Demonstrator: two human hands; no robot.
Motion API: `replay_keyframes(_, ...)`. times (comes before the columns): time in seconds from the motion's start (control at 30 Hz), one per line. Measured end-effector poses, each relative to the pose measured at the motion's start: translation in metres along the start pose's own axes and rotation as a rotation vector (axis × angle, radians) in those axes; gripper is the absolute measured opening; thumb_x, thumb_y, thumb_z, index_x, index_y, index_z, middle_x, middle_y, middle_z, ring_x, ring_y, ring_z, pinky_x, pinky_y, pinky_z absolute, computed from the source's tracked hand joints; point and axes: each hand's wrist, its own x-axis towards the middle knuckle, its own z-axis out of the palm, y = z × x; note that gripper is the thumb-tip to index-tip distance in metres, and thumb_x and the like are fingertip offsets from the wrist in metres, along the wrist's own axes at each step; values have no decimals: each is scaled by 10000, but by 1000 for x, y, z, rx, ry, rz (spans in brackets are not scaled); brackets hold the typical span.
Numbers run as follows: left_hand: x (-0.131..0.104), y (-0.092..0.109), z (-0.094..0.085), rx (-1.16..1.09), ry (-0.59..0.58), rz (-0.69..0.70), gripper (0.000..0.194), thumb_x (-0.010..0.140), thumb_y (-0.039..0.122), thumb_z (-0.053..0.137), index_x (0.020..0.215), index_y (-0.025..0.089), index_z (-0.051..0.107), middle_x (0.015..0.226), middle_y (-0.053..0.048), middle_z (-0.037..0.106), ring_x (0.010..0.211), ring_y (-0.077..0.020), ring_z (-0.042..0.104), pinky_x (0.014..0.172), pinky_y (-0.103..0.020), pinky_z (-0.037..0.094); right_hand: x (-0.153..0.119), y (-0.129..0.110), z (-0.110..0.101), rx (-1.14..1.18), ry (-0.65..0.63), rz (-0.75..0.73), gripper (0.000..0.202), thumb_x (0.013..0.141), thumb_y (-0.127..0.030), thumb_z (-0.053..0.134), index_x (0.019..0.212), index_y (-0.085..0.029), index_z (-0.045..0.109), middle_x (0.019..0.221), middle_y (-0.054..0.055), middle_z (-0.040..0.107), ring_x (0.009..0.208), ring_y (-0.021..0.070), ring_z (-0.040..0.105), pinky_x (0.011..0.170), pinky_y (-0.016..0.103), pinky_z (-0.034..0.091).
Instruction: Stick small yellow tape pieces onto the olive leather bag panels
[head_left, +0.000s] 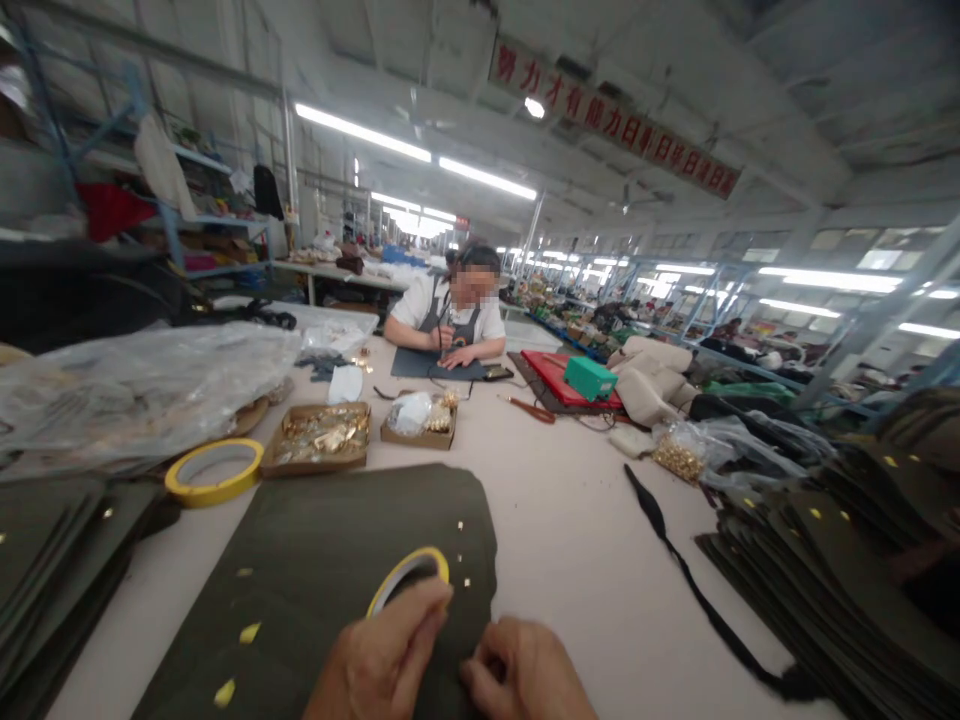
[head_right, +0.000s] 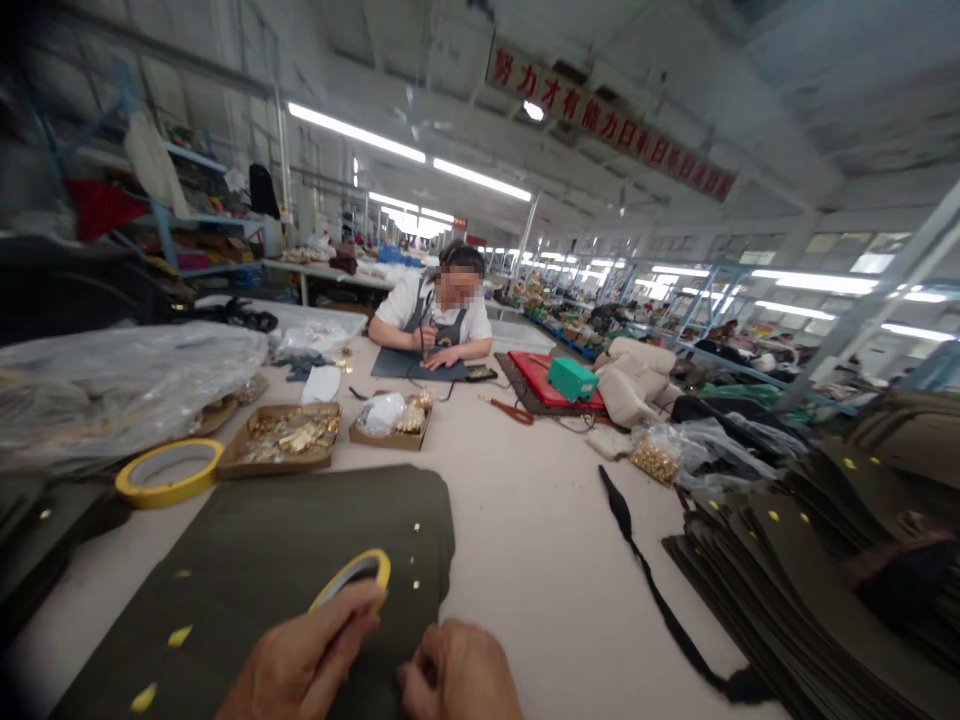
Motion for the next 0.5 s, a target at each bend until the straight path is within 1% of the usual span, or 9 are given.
replay_keyframes(0.03, 1, 4, -4, 7, 14, -32, 197, 947, 237, 438, 1100, 273, 557, 878, 14, 739, 745, -119, 715, 690, -148, 550, -3, -6, -10, 99, 22, -62, 177, 790, -174, 583, 656, -208, 695, 654, -5, 694, 605, 137, 628, 546, 205, 405)
replay_keyframes(0.07, 3, 7, -7, 17, 1, -59, 195, 947, 258, 451, 1107, 262, 563, 874, 8, 741, 741, -127, 716, 703, -166, 556, -4, -10, -20, 207, 76, -103, 199, 829, -176, 550, 707, -205, 704, 686, -3, 700, 642, 133, 631, 595, 207, 430)
replay_keyframes(0.13, 5, 9, -10, 31, -32, -75, 260, 955, 267, 445, 1202, 244, 521, 996, -19, 735, 812, -136, 715, 755, -195, 558, -1, -17, -34, 384, 151, -162, 158, 851, -202, 559, 872, -193, 715, 808, 18, 722, 703, 138, 639, 646, 218, 466)
replay_keyframes(0.2, 6, 9, -10, 54, -74, -75, 359, 964, 268, 428, 1320, 228, 423, 1078, -44, 717, 813, -134, 714, 732, -198, 558, 6, -21, -40, 440, 213, -284, 160, 849, -186, 570, 947, -177, 697, 843, 37, 713, 717, 141, 634, 680, 236, 489)
replay_keyframes(0.27, 5, 8, -8, 80, -102, -79, 412, 972, 270, 408, 1374, 211, 339, 1080, -57, 715, 755, -128, 714, 671, -196, 553, 11, -24, -39, 431, 241, -422, 186, 851, -162, 570, 1007, -174, 672, 860, 48, 703, 732, 145, 629, 708, 255, 503)
replay_keyframes(0.33, 4, 7, -7, 114, -115, -77, 410, 979, 280, 389, 1375, 201, 312, 1054, -60, 720, 728, -135, 713, 649, -209, 548, 14, -27, -35, 389, 252, -529, 204, 868, -148, 552, 1042, -183, 651, 893, 59, 697, 777, 152, 630, 746, 275, 511)
replay_keyframes(0.43, 2, 7, -6, 159, -138, -59, 391, 987, 299, 368, 1362, 203, 316, 1000, -48, 731, 753, -158, 717, 660, -235, 545, 17, -28, -29, 298, 261, -621, 184, 892, -139, 508, 998, -196, 648, 900, 64, 689, 828, 161, 628, 779, 289, 511)
replay_keyframes(0.5, 3, 7, -6, 173, -157, -56, 374, 987, 298, 365, 1348, 201, 340, 953, -39, 736, 736, -164, 714, 639, -238, 535, 18, -26, -26, 243, 259, -651, 179, 890, -128, 493, 949, -195, 648, 865, 59, 681, 807, 160, 626, 759, 281, 510)
